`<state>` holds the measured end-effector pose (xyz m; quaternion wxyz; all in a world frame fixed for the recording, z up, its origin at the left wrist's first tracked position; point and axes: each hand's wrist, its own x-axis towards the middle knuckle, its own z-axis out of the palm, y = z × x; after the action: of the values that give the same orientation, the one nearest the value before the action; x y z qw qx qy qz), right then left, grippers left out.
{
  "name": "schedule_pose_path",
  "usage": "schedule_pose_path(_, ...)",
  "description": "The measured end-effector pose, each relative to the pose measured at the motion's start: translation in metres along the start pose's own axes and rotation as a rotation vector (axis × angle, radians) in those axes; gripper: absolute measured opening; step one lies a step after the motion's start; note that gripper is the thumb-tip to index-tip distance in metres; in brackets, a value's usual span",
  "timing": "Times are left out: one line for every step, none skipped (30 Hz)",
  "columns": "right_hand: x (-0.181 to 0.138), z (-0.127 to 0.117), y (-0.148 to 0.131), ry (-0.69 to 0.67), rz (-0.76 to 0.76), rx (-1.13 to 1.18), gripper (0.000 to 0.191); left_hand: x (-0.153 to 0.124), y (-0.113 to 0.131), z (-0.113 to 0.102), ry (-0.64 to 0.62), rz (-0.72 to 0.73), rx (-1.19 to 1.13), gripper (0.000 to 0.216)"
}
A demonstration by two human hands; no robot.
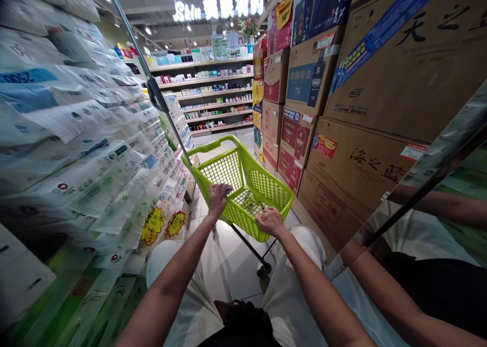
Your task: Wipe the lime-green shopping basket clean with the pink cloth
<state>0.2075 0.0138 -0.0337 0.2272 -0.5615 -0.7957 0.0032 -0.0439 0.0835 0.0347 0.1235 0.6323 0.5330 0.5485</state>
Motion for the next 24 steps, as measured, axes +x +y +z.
schedule_pose_path(0.000, 0.000, 0.000, 0.002, 0.000, -0.001, 0.050, 0.020, -0.004, -0.008, 0.012, -0.024, 0.060, 0.036)
schedule_pose_path(0.000, 0.000, -0.001, 0.004, 0.001, -0.005, 0.050, 0.038, -0.007, -0.015, 0.031, -0.043, 0.107, 0.036)
schedule_pose_path(0.001, 0.001, -0.001, 0.006, 0.002, -0.009, 0.049, 0.053, -0.010, -0.021, 0.044, -0.062, 0.149, 0.037)
schedule_pose_path(0.001, 0.001, -0.001, 0.006, 0.003, -0.011, 0.048, 0.062, -0.011, -0.024, 0.047, -0.069, 0.186, 0.038)
schedule_pose_path(0.002, 0.002, -0.002, 0.006, 0.003, -0.012, 0.048, 0.066, -0.011, -0.025, 0.041, -0.069, 0.219, 0.038)
schedule_pose_path(0.002, 0.002, -0.002, 0.005, 0.003, -0.009, 0.048, 0.063, -0.009, -0.023, 0.020, -0.059, 0.248, 0.038)
schedule_pose_path(0.002, 0.002, -0.002, 0.005, 0.003, -0.001, 0.047, 0.054, -0.008, -0.020, -0.015, -0.036, 0.270, 0.038)
schedule_pose_path(0.001, 0.002, -0.002, 0.004, 0.002, 0.010, 0.048, 0.040, -0.006, -0.015, -0.060, 0.000, 0.282, 0.039)
schedule_pose_path(0.001, 0.002, 0.000, 0.003, 0.000, 0.024, 0.048, 0.025, -0.003, -0.009, -0.117, 0.049, 0.286, 0.040)
schedule_pose_path(0.000, 0.001, 0.002, -0.002, -0.003, 0.039, 0.049, 0.009, -0.002, -0.005, -0.167, 0.106, 0.275, 0.043)
schedule_pose_path(-0.001, 0.000, 0.005, -0.008, -0.007, 0.055, 0.049, -0.005, 0.000, -0.001, -0.209, 0.176, 0.259, 0.047)
schedule_pose_path(-0.002, -0.002, 0.009, -0.017, -0.015, 0.070, 0.050, -0.014, 0.001, 0.001, -0.239, 0.229, 0.246, 0.050)
schedule_pose_path(-0.003, -0.004, 0.014, -0.027, -0.025, 0.082, 0.050, -0.019, 0.002, 0.001, -0.257, 0.265, 0.235, 0.053)
schedule_pose_path(-0.003, -0.008, 0.019, -0.039, -0.036, 0.089, 0.050, -0.019, 0.002, -0.001, -0.261, 0.277, 0.231, 0.054)
schedule_pose_path(-0.003, -0.012, 0.024, -0.054, -0.042, 0.088, 0.050, -0.015, 0.002, -0.003, -0.252, 0.266, 0.233, 0.054)
schedule_pose_path(-0.002, -0.017, 0.028, -0.075, -0.039, 0.075, 0.051, -0.009, 0.003, -0.005, -0.233, 0.240, 0.239, 0.052)
schedule_pose_path(0.000, -0.022, 0.031, -0.106, -0.024, 0.047, 0.052, -0.003, 0.003, -0.006, -0.212, 0.211, 0.246, 0.050)
schedule_pose_path(0.003, -0.027, 0.032, -0.142, 0.005, 0.006, 0.054, 0.002, 0.004, -0.007, -0.193, 0.188, 0.254, 0.048)
schedule_pose_path(0.006, -0.031, 0.030, -0.181, 0.040, -0.041, 0.056, 0.003, 0.005, -0.006, -0.180, 0.176, 0.260, 0.047)
schedule_pose_path(0.010, -0.036, 0.026, -0.217, 0.072, -0.084, 0.058, 0.002, 0.005, -0.003, -0.175, 0.178, 0.263, 0.045)
schedule_pose_path(0.014, -0.039, 0.020, -0.243, 0.095, -0.116, 0.059, -0.002, 0.006, 0.000, -0.178, 0.193, 0.263, 0.045)
schedule_pose_path(0.018, -0.042, 0.013, -0.258, 0.098, -0.128, 0.059, -0.007, 0.006, 0.003, -0.185, 0.218, 0.261, 0.046)
schedule_pose_path(0.022, -0.043, 0.006, -0.266, 0.089, -0.122, 0.057, -0.012, 0.005, 0.005, -0.193, 0.246, 0.257, 0.047)
schedule_pose_path(0.024, -0.044, -0.001, -0.275, 0.088, -0.116, 0.054, -0.015, 0.003, 0.006, -0.195, 0.270, 0.253, 0.049)
